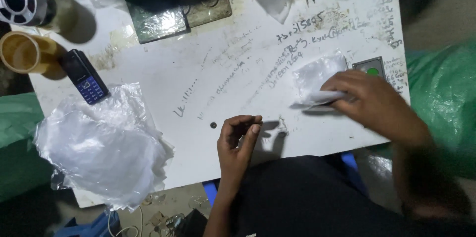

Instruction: Folding small white garments and placing them into individual plastic bags at a factory workstation.

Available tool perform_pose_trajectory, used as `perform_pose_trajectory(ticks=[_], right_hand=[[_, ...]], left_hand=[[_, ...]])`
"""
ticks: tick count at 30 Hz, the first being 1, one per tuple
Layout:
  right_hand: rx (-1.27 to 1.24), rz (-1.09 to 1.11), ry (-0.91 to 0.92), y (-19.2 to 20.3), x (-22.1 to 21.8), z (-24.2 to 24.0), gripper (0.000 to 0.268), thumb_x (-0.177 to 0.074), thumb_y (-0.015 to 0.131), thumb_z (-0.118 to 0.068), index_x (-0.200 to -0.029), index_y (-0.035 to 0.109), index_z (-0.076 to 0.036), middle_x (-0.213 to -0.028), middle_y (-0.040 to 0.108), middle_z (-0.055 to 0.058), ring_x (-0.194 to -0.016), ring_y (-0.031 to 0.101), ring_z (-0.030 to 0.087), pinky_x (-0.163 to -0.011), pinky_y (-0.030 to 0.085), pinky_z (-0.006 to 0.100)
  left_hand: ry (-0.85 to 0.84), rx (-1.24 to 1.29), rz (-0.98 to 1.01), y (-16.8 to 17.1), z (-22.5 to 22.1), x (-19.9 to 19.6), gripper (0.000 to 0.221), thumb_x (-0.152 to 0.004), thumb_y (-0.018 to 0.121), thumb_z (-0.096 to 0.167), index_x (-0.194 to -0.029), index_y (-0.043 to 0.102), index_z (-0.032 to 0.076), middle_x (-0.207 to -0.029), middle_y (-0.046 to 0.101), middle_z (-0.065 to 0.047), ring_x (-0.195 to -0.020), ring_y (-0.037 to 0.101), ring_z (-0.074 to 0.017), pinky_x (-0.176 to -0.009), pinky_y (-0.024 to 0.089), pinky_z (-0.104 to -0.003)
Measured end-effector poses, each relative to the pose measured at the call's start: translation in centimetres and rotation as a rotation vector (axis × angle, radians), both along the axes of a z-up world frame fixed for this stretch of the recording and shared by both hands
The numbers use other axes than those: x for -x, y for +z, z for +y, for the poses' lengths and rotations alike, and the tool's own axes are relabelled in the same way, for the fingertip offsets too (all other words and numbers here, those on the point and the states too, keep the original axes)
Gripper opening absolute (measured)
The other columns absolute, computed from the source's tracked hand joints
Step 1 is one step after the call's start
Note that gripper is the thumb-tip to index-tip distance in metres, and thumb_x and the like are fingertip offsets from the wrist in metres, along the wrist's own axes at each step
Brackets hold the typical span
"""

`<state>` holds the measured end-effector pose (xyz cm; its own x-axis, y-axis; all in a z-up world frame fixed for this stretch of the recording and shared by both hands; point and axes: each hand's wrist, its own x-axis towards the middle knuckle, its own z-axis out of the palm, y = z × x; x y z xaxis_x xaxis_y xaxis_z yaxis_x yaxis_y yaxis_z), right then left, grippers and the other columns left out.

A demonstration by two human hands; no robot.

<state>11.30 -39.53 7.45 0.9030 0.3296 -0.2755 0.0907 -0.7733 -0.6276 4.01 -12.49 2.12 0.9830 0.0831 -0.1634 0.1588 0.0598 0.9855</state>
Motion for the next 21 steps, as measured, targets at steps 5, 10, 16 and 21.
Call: perform_pose_trajectory(ticks=[5, 10, 16, 21], right_hand=[[0.363, -0.206, 0.086, -4.5, -2.0, -2.6, 0.062, -0.082, 0.080, -0.023, -0.138, 0.057, -0.009, -0.134, 0.063, 0.015, -0.132, 0.054, 0.042, -0.104, 0.047, 0.056], [0.152, -0.001, -0.128, -5.9, -0.8, -5.5, 0.041, -0.066, 0.087, -0.014, -0.105, 0.072, -0.016, -0.108, 0.067, 0.002, -0.104, 0.053, 0.025, -0.082, 0.039, 0.038], [0.169, -0.651, -0.468, -5.8, 5.4, -12.4, 0.028, -0.100, 0.082, 0.015, -0.121, 0.063, 0.014, -0.121, 0.058, 0.029, -0.115, 0.057, 0.044, -0.095, 0.043, 0.048], [0.213, -0.703, -0.658, -6.3, 8.5, -11.7, 0.025, -0.111, 0.075, 0.018, -0.133, 0.063, 0.017, -0.127, 0.063, 0.032, -0.112, 0.062, 0.042, -0.090, 0.050, 0.045]], left_hand=[[-0.037, -0.061, 0.050, -0.2, -0.6, -1.0, 0.023, -0.096, 0.072, 0.015, -0.111, 0.065, -0.001, -0.099, 0.079, -0.019, -0.094, 0.077, -0.0292, -0.083, 0.059, -0.044], [-0.071, -0.029, 0.035, -0.5, -0.4, -1.4, 0.017, -0.095, 0.070, 0.013, -0.111, 0.067, 0.006, -0.103, 0.078, -0.012, -0.103, 0.077, -0.0208, -0.089, 0.063, -0.029], [0.014, 0.187, 0.097, -1.4, 2.0, -3.6, 0.013, -0.099, 0.065, 0.009, -0.111, 0.064, 0.003, -0.099, 0.074, -0.013, -0.089, 0.072, -0.0212, -0.079, 0.057, -0.029], [0.124, 0.231, 0.101, -0.4, 4.5, -8.4, 0.014, -0.098, 0.065, 0.016, -0.108, 0.065, 0.005, -0.101, 0.076, -0.016, -0.090, 0.074, -0.0243, -0.073, 0.058, -0.030]])
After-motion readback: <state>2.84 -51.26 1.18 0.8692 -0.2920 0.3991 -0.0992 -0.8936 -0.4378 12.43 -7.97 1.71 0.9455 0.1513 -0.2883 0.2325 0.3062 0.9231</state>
